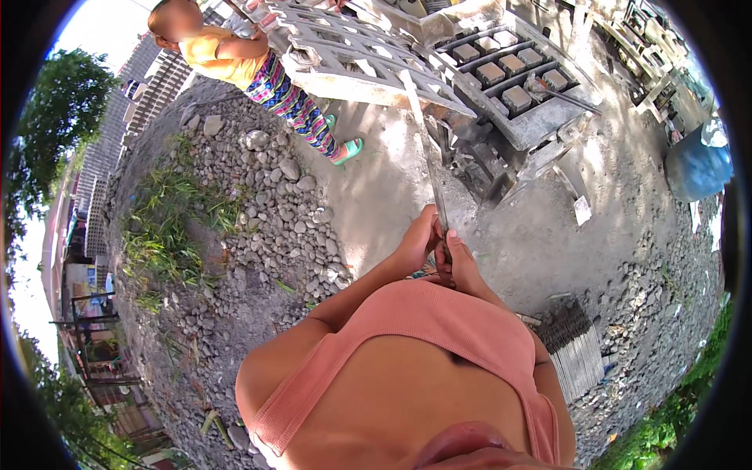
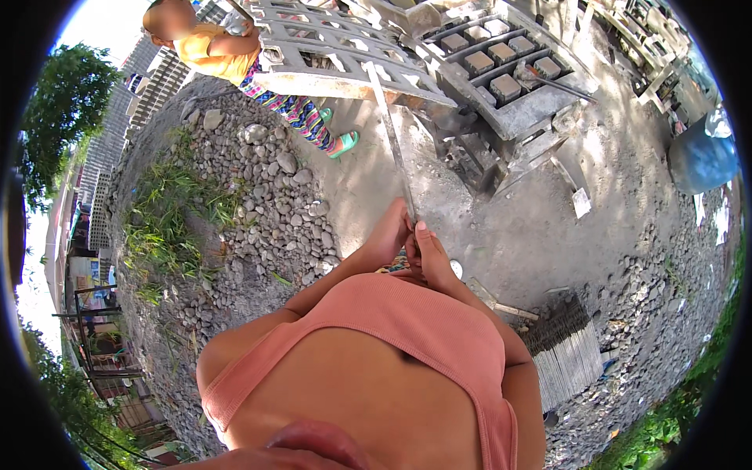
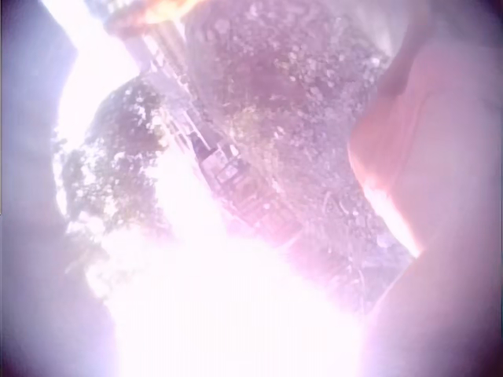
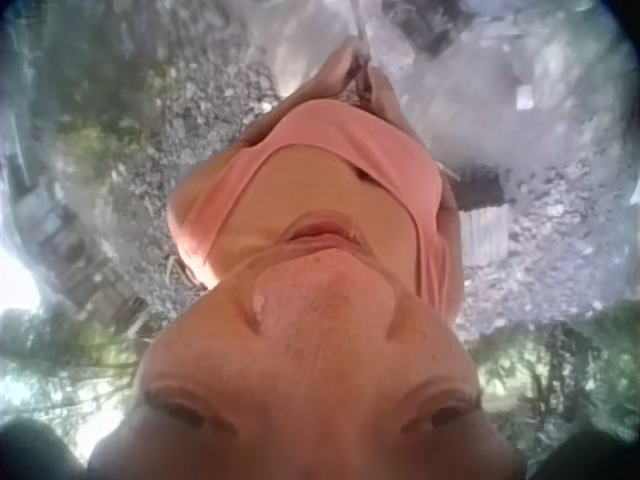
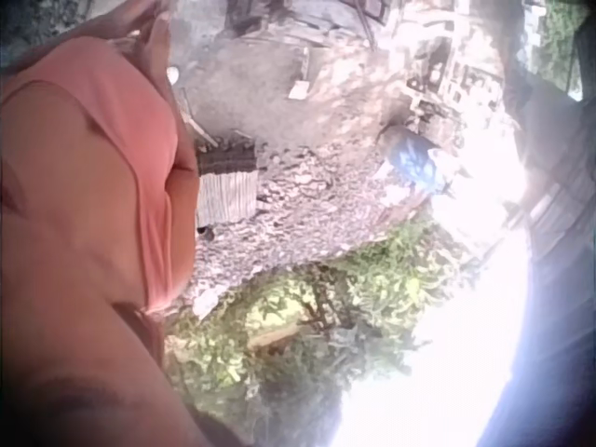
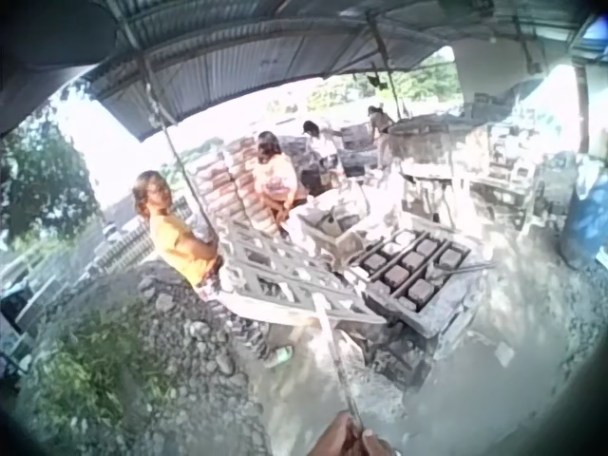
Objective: Manufacturing hollow concrete blocks using metal molds, a rod for compaction, and a concrete mixer.
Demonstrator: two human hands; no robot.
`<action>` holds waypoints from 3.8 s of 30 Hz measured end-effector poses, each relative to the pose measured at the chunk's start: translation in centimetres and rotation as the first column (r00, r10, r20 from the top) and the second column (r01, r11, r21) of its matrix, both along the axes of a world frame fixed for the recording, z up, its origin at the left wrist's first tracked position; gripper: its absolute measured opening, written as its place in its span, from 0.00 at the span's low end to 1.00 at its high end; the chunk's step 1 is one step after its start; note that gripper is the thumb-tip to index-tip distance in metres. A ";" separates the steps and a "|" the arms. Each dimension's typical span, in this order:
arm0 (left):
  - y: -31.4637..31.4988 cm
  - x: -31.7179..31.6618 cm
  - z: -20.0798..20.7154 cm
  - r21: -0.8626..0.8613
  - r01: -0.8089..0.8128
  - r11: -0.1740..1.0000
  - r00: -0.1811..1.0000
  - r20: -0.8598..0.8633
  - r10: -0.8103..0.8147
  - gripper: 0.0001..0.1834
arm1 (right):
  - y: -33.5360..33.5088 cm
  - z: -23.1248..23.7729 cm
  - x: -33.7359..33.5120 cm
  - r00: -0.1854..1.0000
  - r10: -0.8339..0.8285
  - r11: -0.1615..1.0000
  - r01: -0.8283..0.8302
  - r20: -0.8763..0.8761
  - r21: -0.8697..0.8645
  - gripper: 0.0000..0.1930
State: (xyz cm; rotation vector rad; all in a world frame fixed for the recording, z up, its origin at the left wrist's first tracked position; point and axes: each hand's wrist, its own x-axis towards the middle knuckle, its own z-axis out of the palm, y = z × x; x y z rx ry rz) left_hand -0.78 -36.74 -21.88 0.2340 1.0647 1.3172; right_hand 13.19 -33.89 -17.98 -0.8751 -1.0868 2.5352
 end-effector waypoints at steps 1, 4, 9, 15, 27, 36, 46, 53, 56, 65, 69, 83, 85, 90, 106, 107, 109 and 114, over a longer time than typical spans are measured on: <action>0.6 0.6 0.8 -0.012 -0.027 1.000 0.998 -0.049 0.027 0.19 | 0.3 0.1 0.2 1.000 -0.003 1.000 0.003 0.017 0.007 0.30; 1.8 1.8 4.1 -0.036 -0.066 0.997 0.996 -0.055 0.064 0.19 | 0.9 0.0 0.3 0.998 -0.026 1.000 0.026 0.065 -0.010 0.30; 2.0 0.6 -0.4 0.111 0.079 0.991 0.995 0.055 -0.085 0.19 | 1.1 -2.7 0.6 0.985 -0.167 0.954 0.154 0.030 0.257 0.30; 1.9 2.7 1.6 0.270 0.084 0.959 0.988 0.100 -0.115 0.29 | 2.7 -3.6 2.0 0.966 -0.219 0.502 0.235 -0.140 0.833 0.25; 1.4 3.6 0.1 -0.065 0.045 0.997 0.981 0.193 -0.032 0.30 | 4.0 -7.4 4.1 0.804 -0.557 0.508 0.132 0.208 0.851 0.25; 1.3 5.0 -1.7 0.065 0.099 0.993 0.943 0.313 -0.115 0.31 | 2.7 -3.2 3.2 0.940 -0.246 -0.015 0.238 -0.235 0.971 0.22; 1.5 5.5 -1.7 -0.119 0.235 0.965 0.941 0.275 -0.196 0.33 | 4.8 -10.8 6.9 0.657 -0.682 0.731 0.595 0.322 0.334 0.31; 3.9 6.1 -5.6 -0.110 0.226 0.968 0.826 0.549 -0.130 0.28 | 4.4 -4.6 5.4 0.878 -0.308 0.019 0.390 -0.365 0.921 0.18; 3.4 7.3 -5.0 0.046 0.234 0.971 0.861 0.454 -0.229 0.26 | 4.2 -6.6 5.4 0.863 -0.498 0.138 0.172 -0.081 0.975 0.20; 5.1 3.9 -3.4 -0.156 0.281 0.947 0.831 0.532 -0.159 0.32 | 4.6 -6.6 5.1 0.810 -0.586 0.536 0.411 -0.025 0.738 0.19; 5.0 3.6 -3.4 0.000 0.291 0.957 0.726 0.651 -0.221 0.30 | 3.9 -2.7 3.3 0.896 -0.395 0.112 0.267 -0.203 0.957 0.10; 4.3 2.1 -1.8 -0.121 0.261 0.958 0.749 0.651 -0.122 0.35 | 2.6 -4.6 3.3 0.911 -0.388 0.534 0.100 0.139 0.840 0.19; 4.2 2.2 -2.1 -0.182 0.244 0.953 0.782 0.618 -0.082 0.35 | 1.9 -4.1 3.3 0.927 -0.369 0.400 0.090 0.071 0.912 0.18; 4.3 2.3 -2.4 -0.111 0.277 0.954 0.736 0.663 -0.136 0.37 | 1.9 -4.6 2.0 0.841 -0.534 0.265 0.066 0.089 0.962 0.17; 4.0 1.2 -3.0 -0.211 0.415 0.885 0.792 0.562 -0.238 0.35 | 0.4 -5.0 3.4 0.991 -0.128 0.968 0.116 0.038 0.223 0.23; 4.2 0.7 -2.6 -0.124 0.410 0.903 0.803 0.519 -0.294 0.34 | 0.6 -4.7 3.8 0.994 -0.083 0.967 0.063 0.074 0.245 0.24; 5.5 -0.7 -1.4 0.021 0.359 0.933 0.765 0.566 -0.307 0.32 | 0.7 -5.0 3.9 0.991 -0.066 0.946 0.027 0.112 0.322 0.24; 8.0 -4.1 4.3 0.483 0.227 0.846 0.714 0.508 -0.481 0.27 | 0.7 -5.2 2.7 0.986 -0.109 0.883 0.038 0.125 0.468 0.26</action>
